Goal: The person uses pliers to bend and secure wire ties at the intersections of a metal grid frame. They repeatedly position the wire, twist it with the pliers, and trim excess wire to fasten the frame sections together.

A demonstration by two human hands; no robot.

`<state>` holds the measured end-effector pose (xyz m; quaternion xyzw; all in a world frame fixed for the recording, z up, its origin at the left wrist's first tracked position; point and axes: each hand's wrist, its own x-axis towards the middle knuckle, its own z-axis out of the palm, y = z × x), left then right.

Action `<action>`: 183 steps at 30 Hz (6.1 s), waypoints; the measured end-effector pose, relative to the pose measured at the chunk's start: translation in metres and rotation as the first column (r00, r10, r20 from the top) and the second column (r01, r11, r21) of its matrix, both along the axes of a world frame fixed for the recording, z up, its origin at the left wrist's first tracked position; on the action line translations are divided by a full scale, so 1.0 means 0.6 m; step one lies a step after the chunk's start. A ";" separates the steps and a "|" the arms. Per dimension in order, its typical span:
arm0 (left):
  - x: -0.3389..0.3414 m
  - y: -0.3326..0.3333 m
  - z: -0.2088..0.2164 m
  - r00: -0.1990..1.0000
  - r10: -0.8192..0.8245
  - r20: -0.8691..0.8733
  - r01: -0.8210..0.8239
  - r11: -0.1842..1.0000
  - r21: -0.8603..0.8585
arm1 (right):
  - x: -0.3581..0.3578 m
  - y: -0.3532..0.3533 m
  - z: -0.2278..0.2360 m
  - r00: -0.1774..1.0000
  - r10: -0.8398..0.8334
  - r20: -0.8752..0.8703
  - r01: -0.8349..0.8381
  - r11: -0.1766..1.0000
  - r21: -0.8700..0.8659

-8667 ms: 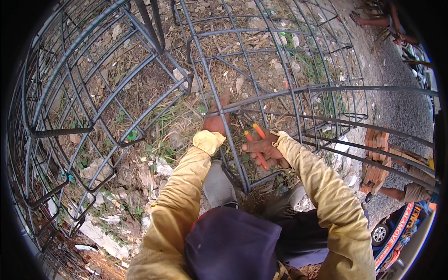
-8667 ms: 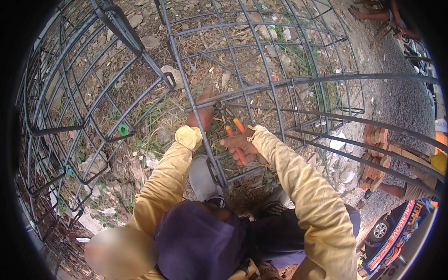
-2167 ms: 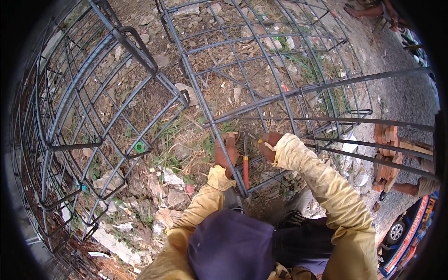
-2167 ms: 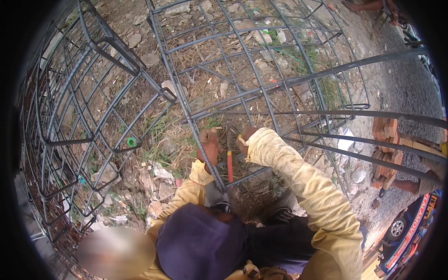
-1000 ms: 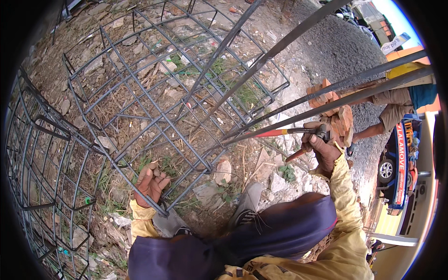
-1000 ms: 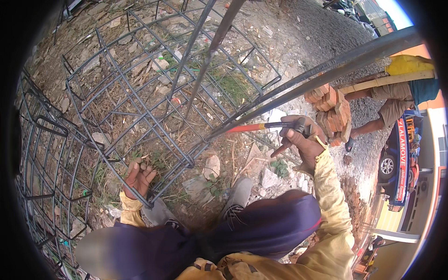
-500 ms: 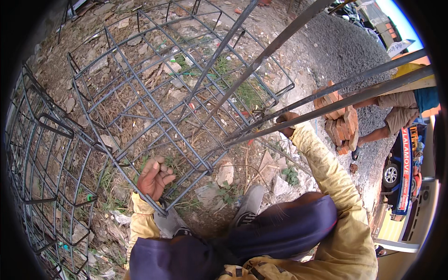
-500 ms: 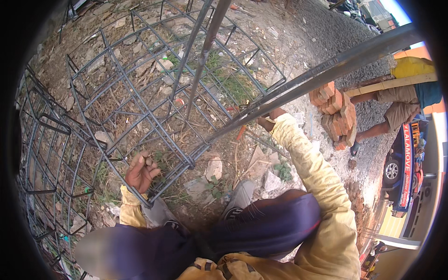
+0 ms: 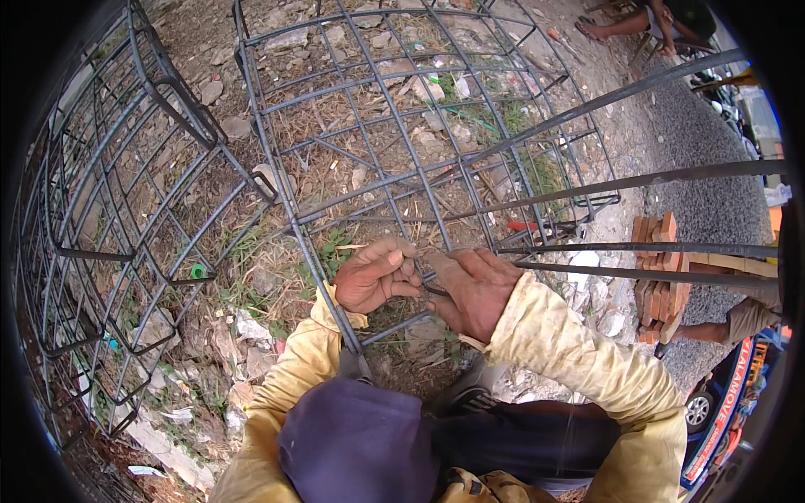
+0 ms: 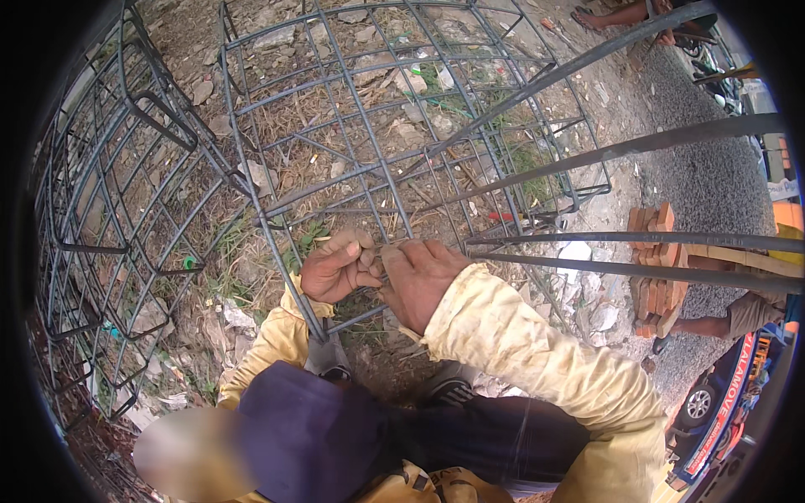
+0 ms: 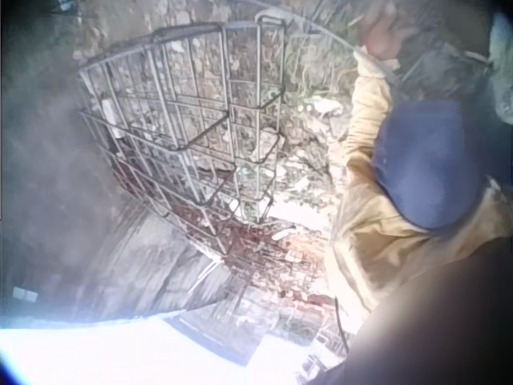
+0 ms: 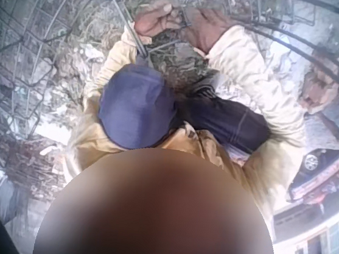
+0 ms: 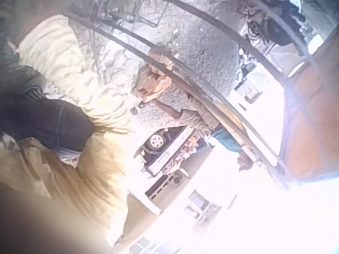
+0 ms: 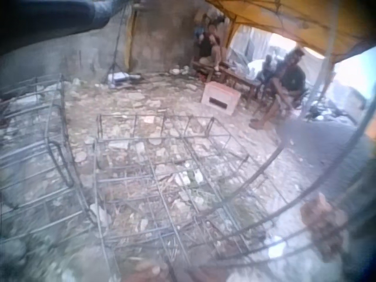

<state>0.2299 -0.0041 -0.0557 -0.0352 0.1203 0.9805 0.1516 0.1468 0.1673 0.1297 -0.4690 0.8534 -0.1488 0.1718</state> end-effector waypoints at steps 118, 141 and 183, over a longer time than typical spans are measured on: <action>-0.105 -0.002 -0.167 0.727 0.097 0.680 0.181 0.928 -0.325 | -0.008 -0.127 -0.272 0.880 -0.472 0.053 0.283 0.611 0.739; -0.097 -0.022 -0.118 0.802 -0.026 0.597 0.461 0.663 -0.590 | -0.033 -0.127 -0.297 0.827 -0.558 -0.069 0.350 0.415 0.840; -0.194 -0.082 -0.229 0.936 -0.322 -0.145 -0.332 -0.662 -0.672 | -0.044 -0.147 -0.370 0.793 -0.609 0.007 0.432 0.570 0.699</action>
